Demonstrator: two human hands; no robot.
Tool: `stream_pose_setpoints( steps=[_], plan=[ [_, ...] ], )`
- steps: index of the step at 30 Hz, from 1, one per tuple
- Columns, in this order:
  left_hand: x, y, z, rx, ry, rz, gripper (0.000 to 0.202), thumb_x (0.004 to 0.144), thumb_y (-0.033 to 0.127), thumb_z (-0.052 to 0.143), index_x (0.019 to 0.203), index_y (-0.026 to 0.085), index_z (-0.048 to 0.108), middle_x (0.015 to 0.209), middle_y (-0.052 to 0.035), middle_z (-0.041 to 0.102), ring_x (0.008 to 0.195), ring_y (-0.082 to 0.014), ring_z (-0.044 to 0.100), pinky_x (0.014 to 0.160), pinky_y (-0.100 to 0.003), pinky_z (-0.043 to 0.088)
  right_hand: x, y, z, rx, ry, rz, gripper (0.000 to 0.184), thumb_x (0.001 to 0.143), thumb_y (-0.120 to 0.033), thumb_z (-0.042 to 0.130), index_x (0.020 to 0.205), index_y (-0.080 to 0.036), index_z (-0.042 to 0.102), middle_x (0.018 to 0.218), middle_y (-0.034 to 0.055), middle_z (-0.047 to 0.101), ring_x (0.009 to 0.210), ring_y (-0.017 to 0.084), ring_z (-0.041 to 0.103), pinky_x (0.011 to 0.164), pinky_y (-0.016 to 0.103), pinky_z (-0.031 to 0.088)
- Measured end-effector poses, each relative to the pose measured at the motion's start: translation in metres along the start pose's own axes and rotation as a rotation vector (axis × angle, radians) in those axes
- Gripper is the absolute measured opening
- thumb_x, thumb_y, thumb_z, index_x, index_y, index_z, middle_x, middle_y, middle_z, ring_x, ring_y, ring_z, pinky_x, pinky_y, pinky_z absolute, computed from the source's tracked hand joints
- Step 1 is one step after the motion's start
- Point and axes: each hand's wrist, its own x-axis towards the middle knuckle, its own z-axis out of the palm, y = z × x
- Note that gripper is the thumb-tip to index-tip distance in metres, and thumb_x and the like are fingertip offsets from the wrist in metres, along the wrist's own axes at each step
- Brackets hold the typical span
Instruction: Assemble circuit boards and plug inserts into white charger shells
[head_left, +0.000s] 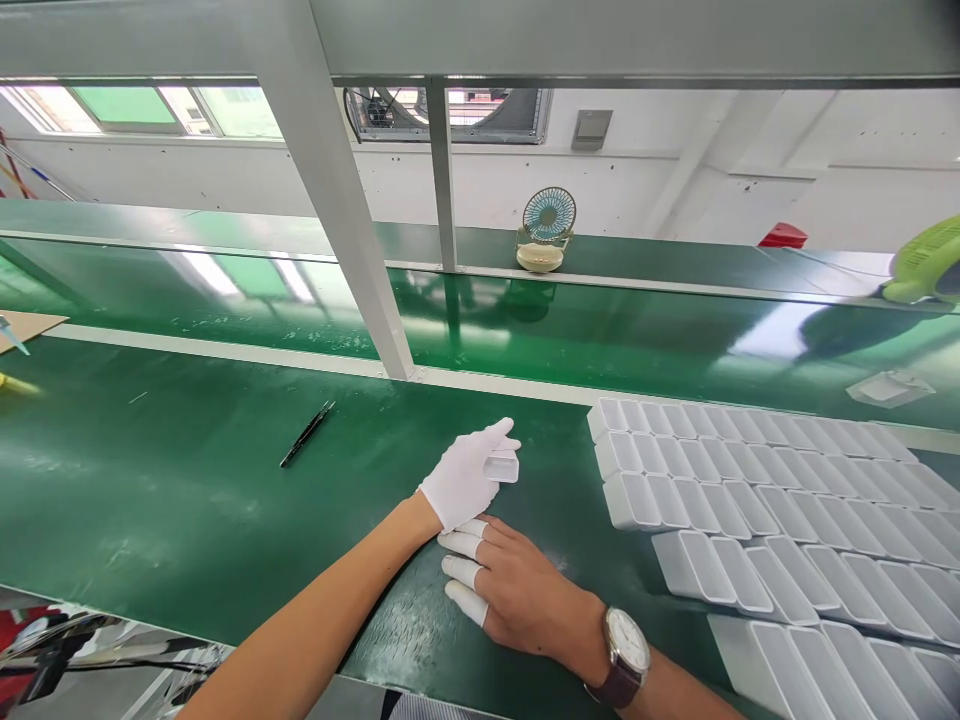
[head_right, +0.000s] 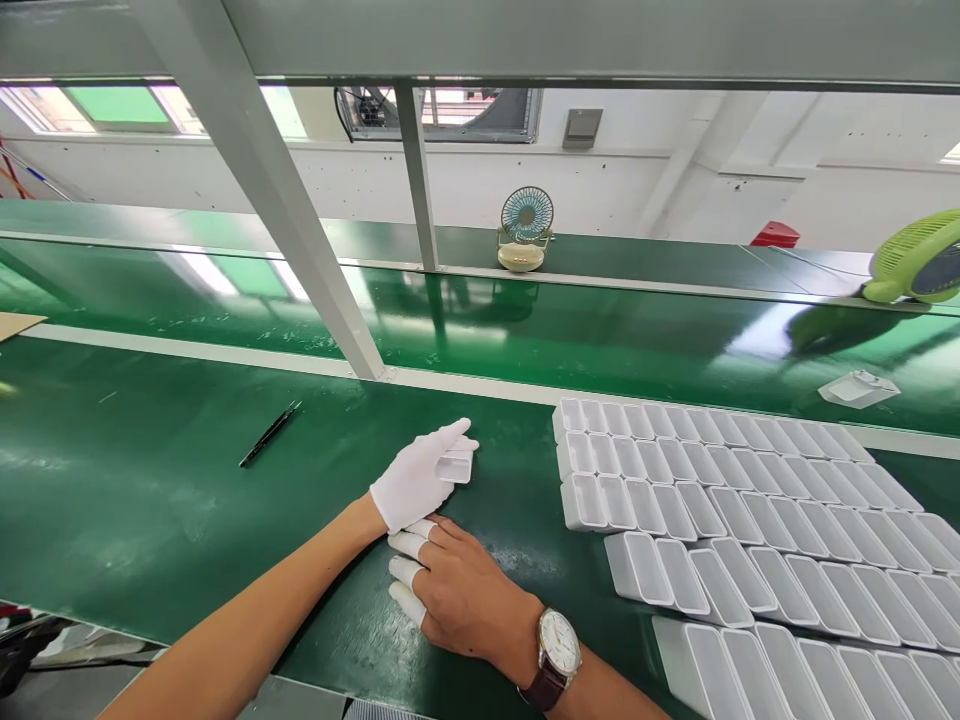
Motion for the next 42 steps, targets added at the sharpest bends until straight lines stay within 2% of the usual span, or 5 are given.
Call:
stream_pose_setpoints(
  steps=[7,15,24,32,42],
  plan=[
    [0.001,0.011,-0.004,-0.046,0.018,-0.116,0.088,0.075,0.003,0.06,0.156,0.023,0.035,0.126,-0.0115,0.07,0.106,-0.0261,0.069,0.089,-0.044,0.058,0.001,-0.001,-0.002,-0.01,-0.007,0.003,0.022,0.1,-0.029,0.054,0.115,-0.017,0.065,0.127,0.0063,0.066,0.121,0.023,0.057,0.115,0.039,0.038],
    [0.004,0.011,-0.006,0.094,0.091,-0.212,0.082,0.086,0.022,0.065,0.157,0.03,0.027,0.133,-0.0045,0.065,0.123,-0.0248,0.058,0.108,-0.044,0.043,0.002,-0.001,-0.004,-0.007,0.025,-0.028,0.024,0.1,-0.027,0.054,0.116,-0.014,0.065,0.127,0.0086,0.067,0.126,0.022,0.055,0.124,0.039,0.03],
    [0.007,0.015,-0.009,0.031,0.157,-0.195,0.074,0.087,0.024,0.065,0.153,0.024,0.034,0.127,-0.0061,0.066,0.114,-0.0225,0.062,0.103,-0.041,0.047,0.0,0.0,-0.007,-0.027,0.033,-0.043,0.025,0.099,-0.029,0.055,0.116,-0.014,0.066,0.128,0.0105,0.067,0.13,0.024,0.055,0.123,0.04,0.033],
    [0.009,0.018,-0.03,-0.242,0.359,-0.187,0.032,0.099,0.037,0.052,0.126,0.023,0.061,0.124,-0.0076,0.068,0.116,-0.0206,0.064,0.105,-0.039,0.049,-0.003,0.001,-0.002,-0.025,0.07,-0.045,0.026,0.101,-0.029,0.053,0.118,-0.013,0.065,0.131,0.0098,0.065,0.137,0.023,0.049,0.125,0.042,0.03],
    [0.006,0.018,-0.027,-0.06,0.276,-0.012,0.017,0.097,0.023,0.049,0.103,0.022,0.066,0.123,-0.0062,0.065,0.118,-0.0212,0.06,0.107,-0.041,0.047,-0.001,0.0,-0.008,-0.058,0.058,-0.055,0.023,0.1,-0.03,0.054,0.113,-0.015,0.066,0.127,0.011,0.067,0.135,0.023,0.051,0.123,0.041,0.033]
  ],
)
